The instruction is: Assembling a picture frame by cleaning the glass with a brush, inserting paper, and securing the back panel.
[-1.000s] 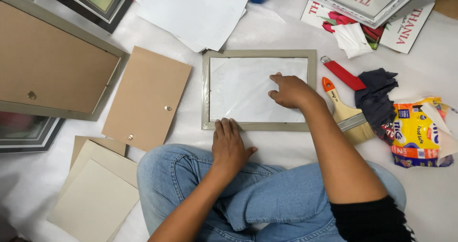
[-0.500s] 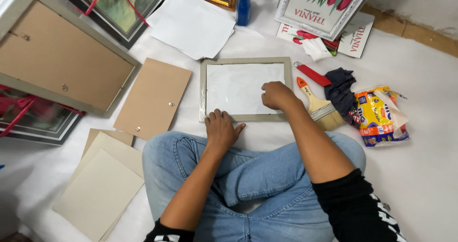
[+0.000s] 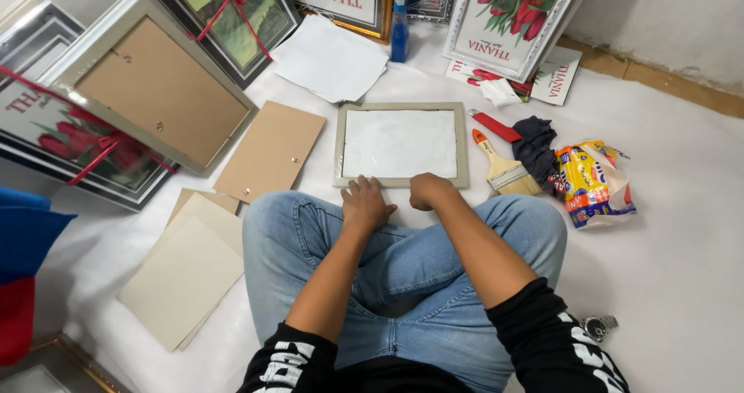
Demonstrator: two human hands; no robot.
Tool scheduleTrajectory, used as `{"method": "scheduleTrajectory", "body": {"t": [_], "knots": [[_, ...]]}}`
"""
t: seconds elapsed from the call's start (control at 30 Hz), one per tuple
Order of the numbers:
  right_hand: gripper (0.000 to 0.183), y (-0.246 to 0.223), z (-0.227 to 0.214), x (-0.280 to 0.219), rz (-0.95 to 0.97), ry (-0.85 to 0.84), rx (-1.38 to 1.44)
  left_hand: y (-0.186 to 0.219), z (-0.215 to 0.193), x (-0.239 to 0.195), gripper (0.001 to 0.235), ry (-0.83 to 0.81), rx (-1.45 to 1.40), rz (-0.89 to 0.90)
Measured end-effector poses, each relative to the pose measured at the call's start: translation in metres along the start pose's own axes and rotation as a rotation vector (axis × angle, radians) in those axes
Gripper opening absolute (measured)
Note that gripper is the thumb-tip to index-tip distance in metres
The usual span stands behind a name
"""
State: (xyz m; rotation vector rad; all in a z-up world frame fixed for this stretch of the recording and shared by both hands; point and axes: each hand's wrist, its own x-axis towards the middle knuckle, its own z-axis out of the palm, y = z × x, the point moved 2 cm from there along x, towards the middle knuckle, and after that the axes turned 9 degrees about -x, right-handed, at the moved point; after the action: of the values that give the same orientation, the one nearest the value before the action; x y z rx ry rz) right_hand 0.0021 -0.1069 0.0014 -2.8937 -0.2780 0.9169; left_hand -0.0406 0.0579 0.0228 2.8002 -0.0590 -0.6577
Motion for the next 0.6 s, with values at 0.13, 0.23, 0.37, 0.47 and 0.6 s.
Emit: {"method": "scheduleTrajectory", "body": {"t": [0.13, 0.23, 0.37, 0.47, 0.6], "knots": [[0.041, 0.008, -0.025, -0.023, 0.015, 0.039, 0.023, -0.006, 0.039, 0.023, 0.081, 0.066, 0.046, 0.025], [0.046, 0.012, -0.028, -0.027, 0.037, 0.107, 0.044, -0.004, 0.061, 0.029, 0.049, 0.257, 0.176, 0.127], [0.046, 0.005, -0.028, -0.039, 0.036, 0.149, 0.056, 0.023, 0.044, -0.005, 0.031, 0.318, 0.169, 0.264], [0.045, -0.002, -0.018, -0.048, 0.050, 0.145, 0.078, 0.037, 0.023, -0.018, 0.044, 0.109, 0.102, 0.215], [0.048, -0.005, -0.014, -0.062, 0.083, 0.105, 0.072, 0.041, 0.027, -0.011, 0.052, 0.040, 0.142, 0.203]]}}
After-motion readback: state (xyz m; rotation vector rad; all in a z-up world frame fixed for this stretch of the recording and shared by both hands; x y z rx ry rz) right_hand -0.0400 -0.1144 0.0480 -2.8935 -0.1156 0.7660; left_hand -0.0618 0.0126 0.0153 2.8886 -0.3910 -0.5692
